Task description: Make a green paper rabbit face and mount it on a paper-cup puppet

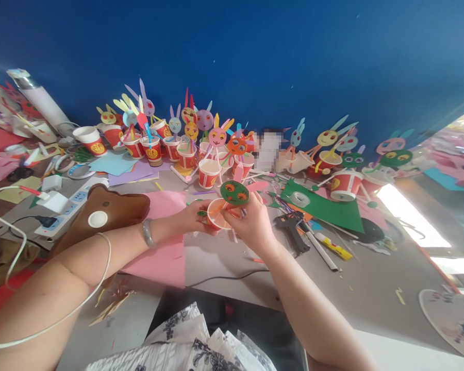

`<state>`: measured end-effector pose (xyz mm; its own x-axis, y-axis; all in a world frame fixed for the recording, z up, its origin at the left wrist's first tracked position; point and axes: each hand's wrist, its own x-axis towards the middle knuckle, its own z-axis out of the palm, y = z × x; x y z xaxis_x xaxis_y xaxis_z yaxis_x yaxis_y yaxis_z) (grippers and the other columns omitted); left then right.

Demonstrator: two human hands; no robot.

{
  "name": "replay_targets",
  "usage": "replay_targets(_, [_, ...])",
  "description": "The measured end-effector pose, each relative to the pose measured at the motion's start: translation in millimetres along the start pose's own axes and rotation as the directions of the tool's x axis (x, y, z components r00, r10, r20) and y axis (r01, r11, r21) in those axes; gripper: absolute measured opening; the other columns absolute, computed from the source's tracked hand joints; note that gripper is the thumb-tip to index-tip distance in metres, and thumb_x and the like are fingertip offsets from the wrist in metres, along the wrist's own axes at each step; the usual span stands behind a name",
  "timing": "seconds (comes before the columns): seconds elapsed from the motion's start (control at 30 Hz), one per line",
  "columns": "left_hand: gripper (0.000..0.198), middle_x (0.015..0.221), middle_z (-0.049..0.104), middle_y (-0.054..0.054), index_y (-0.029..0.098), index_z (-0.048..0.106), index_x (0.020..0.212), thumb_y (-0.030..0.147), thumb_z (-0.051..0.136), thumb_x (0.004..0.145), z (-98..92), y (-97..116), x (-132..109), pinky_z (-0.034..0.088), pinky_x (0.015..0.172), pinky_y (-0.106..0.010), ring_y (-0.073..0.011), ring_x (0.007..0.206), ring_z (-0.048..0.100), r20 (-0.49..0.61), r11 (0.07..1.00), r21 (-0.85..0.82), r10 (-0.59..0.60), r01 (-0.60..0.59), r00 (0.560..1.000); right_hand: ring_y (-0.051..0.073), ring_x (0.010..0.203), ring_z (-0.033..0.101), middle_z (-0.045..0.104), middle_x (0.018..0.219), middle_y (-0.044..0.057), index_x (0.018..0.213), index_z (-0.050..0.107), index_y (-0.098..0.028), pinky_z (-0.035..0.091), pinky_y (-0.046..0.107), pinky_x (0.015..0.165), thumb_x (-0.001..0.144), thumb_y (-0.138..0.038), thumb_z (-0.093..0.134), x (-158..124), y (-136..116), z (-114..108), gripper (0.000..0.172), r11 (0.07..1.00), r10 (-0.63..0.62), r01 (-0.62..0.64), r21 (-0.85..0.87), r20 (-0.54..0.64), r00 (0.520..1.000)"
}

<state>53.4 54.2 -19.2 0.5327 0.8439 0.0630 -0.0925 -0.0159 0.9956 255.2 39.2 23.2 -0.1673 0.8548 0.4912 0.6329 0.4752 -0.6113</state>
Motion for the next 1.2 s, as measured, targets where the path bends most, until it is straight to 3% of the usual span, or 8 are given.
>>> replay_targets(0.13, [0.063, 0.103, 0.071, -0.007, 0.013, 0.072, 0.109, 0.018, 0.094, 0.051, 0.0, 1.3, 0.4, 0.051, 0.086, -0.032, -0.0222, 0.097, 0.065, 0.020, 0.999, -0.033, 0.003, -0.003, 1.000, 0.027, 0.088, 0.070, 0.075, 0.092, 0.006, 0.098, 0.066, -0.021, 0.056, 0.041, 0.079, 0.074, -0.036, 0.077, -1.1, -0.7, 0.2, 0.030, 0.999, 0.022, -0.022, 0.039, -0.002, 1.000])
replay_targets(0.27, [0.066, 0.105, 0.071, -0.008, 0.014, 0.072, 0.110, 0.018, 0.096, 0.049, 1.1, 2.7, 0.4, 0.052, 0.085, -0.032, -0.0222, 0.099, 0.065, 0.007, 0.996, -0.089, -0.027, 0.028, 1.000, 0.027, 0.094, 0.074, 0.075, 0.103, 0.007, 0.109, 0.060, -0.021, 0.059, 0.042, 0.084, 0.076, -0.037, 0.079, -2.1, 2.2, 3.3, 0.042, 0.981, 0.035, -0.032, 0.190, -0.011, 0.999])
replay_targets(0.5, [0.065, 0.099, 0.072, -0.006, 0.013, 0.072, 0.111, 0.015, 0.094, 0.049, -2.0, 7.1, 2.8, 0.052, 0.086, -0.033, -0.0213, 0.095, 0.065, -0.034, 0.991, -0.129, -0.051, 0.046, 0.998, 0.028, 0.112, 0.072, 0.070, 0.124, 0.012, 0.125, 0.054, -0.024, 0.056, 0.049, 0.100, 0.079, -0.037, 0.079, 0.9, 4.3, 1.3, 0.054, 0.937, -0.047, 0.078, 0.342, -0.100, 0.994])
replay_targets(0.73, [0.057, 0.115, 0.073, -0.011, 0.014, 0.071, 0.114, 0.023, 0.091, 0.061, -13.2, 21.2, 0.8, 0.050, 0.094, -0.036, -0.0267, 0.109, 0.064, -0.104, 0.999, -0.026, 0.022, -0.025, 0.994, 0.027, 0.117, 0.070, 0.074, 0.119, 0.012, 0.125, 0.059, -0.024, 0.050, 0.053, 0.107, 0.087, -0.038, 0.074, 0.3, 8.4, -1.1, 0.044, 0.921, -0.006, 0.082, 0.380, -0.197, 0.980])
replay_targets(0.87, [0.056, 0.122, 0.073, -0.012, 0.016, 0.072, 0.112, 0.025, 0.092, 0.061, -15.1, 18.1, 2.0, 0.048, 0.103, -0.039, -0.0287, 0.120, 0.062, -0.099, 0.991, -0.128, 0.037, -0.050, 0.994, 0.027, 0.115, 0.070, 0.076, 0.117, 0.011, 0.117, 0.067, -0.023, 0.050, 0.052, 0.107, 0.089, -0.037, 0.071, -0.9, 16.3, 1.6, 0.032, 0.960, 0.033, 0.029, 0.280, -0.212, 0.977])
replay_targets(0.97, [0.062, 0.123, 0.073, -0.011, 0.017, 0.072, 0.115, 0.026, 0.094, 0.058, -16.3, 14.3, 3.5, 0.047, 0.104, -0.040, -0.0278, 0.117, 0.064, -0.124, 0.980, -0.197, 0.000, -0.024, 0.992, 0.028, 0.115, 0.070, 0.076, 0.117, 0.011, 0.113, 0.072, -0.021, 0.049, 0.053, 0.107, 0.090, -0.038, 0.069, -0.8, 17.4, 1.7, 0.029, 0.982, 0.068, -0.029, 0.185, -0.204, 0.977])
replay_targets(1.2, [0.061, 0.122, 0.074, -0.013, 0.015, 0.073, 0.111, 0.024, 0.094, 0.054, -13.9, 19.1, 3.3, 0.046, 0.102, -0.041, -0.0295, 0.116, 0.064, -0.171, 0.983, -0.177, 0.016, -0.046, 0.985, 0.028, 0.108, 0.072, 0.078, 0.111, 0.009, 0.112, 0.073, -0.022, 0.054, 0.050, 0.099, 0.085, -0.036, 0.071, 0.5, 18.2, 6.0, 0.030, 0.988, 0.093, -0.067, 0.142, -0.181, 0.979])
